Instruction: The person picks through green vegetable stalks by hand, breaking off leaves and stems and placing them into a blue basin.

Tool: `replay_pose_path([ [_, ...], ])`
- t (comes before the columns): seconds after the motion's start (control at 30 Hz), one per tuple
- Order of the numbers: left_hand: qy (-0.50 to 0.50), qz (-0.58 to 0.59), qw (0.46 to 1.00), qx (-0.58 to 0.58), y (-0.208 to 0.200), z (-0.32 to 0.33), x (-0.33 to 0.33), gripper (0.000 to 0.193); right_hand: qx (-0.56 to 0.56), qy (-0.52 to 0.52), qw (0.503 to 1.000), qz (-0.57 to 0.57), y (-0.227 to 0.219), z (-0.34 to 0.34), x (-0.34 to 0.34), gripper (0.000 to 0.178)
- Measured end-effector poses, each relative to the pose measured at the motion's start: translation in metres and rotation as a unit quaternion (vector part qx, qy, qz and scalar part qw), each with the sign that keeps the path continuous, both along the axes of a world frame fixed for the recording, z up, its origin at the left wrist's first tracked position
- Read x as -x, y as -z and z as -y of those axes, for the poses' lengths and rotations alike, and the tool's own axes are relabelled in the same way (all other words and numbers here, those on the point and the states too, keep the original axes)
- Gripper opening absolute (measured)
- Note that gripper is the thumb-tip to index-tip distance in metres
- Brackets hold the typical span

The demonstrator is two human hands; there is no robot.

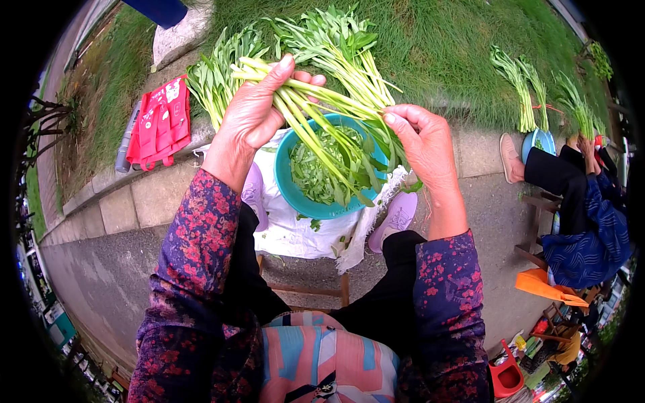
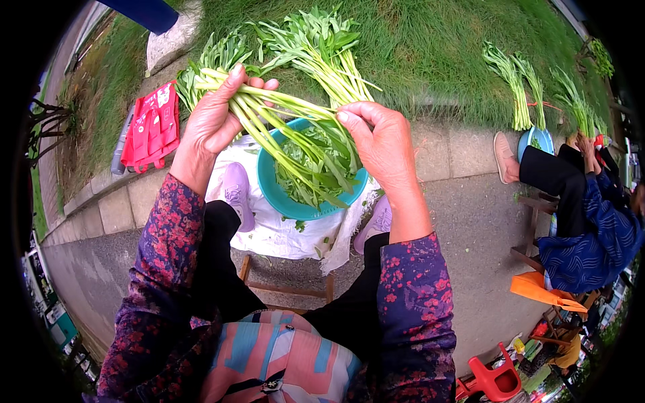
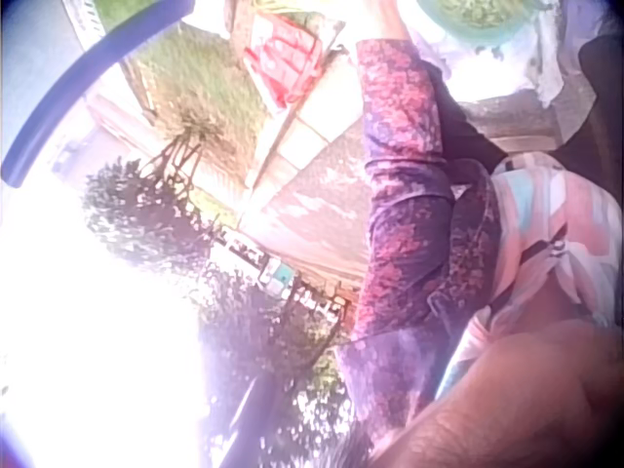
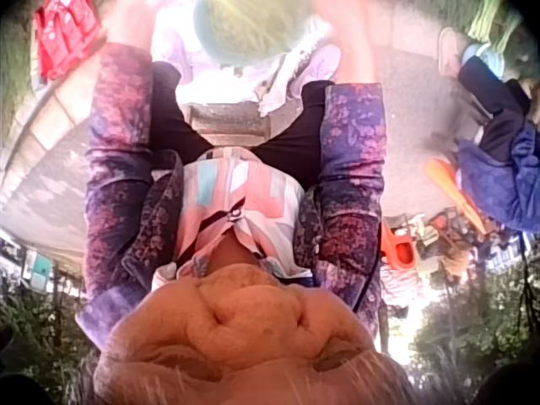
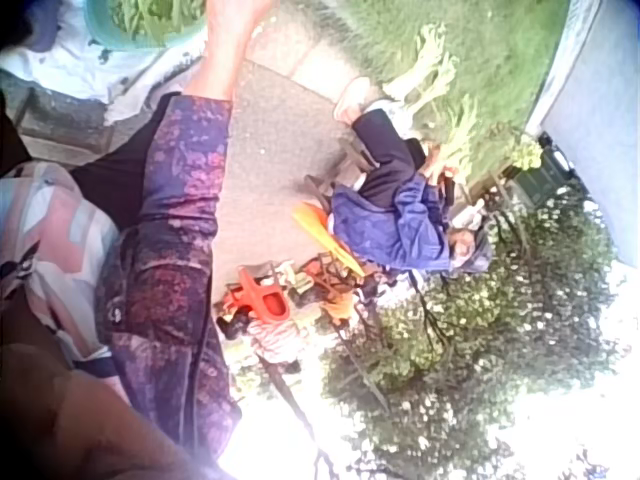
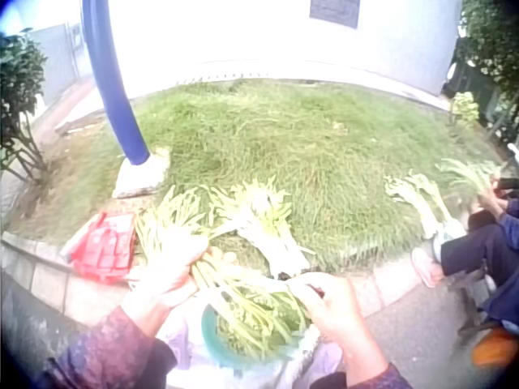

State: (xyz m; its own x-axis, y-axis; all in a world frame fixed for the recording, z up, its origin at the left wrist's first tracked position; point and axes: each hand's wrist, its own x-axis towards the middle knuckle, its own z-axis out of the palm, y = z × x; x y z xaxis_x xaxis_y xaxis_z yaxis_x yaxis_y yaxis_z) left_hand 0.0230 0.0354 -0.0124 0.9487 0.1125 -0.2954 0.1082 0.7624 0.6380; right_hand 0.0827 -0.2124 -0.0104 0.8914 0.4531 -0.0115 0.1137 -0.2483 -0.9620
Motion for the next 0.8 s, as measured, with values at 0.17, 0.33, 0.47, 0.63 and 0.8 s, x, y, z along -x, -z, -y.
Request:
replay_pose_path([
  [0.17, -0.059, -0.028, 0.995, -0.070, -0.002, 0.009, -0.005, 0.032, 0.019, 0.013, 0.999, 0.032, -0.005, -0.002, 0.000, 0.017],
  [0.33, -0.119, -0.080, 0.989, -0.024, -0.003, 0.009, -0.007, 0.038, 0.033, 0.075, 0.985, 0.151, 0.005, 0.002, -0.006, 0.014],
  [0.47, -0.134, -0.077, 0.988, 0.014, 0.003, 0.000, -0.007, 0.045, 0.051, 0.134, 0.975, 0.172, 0.003, 0.006, -0.009, 0.013],
  [0.63, -0.155, -0.091, 0.983, 0.024, 0.004, -0.004, -0.005, 0.038, 0.065, 0.197, 0.952, 0.225, 0.002, 0.004, -0.010, 0.012],
  [0.8, -0.170, -0.096, 0.981, 0.018, 0.004, -0.011, -0.003, 0.037, 0.096, 0.184, 0.954, 0.216, -0.005, 0.000, -0.009, 0.008],
])
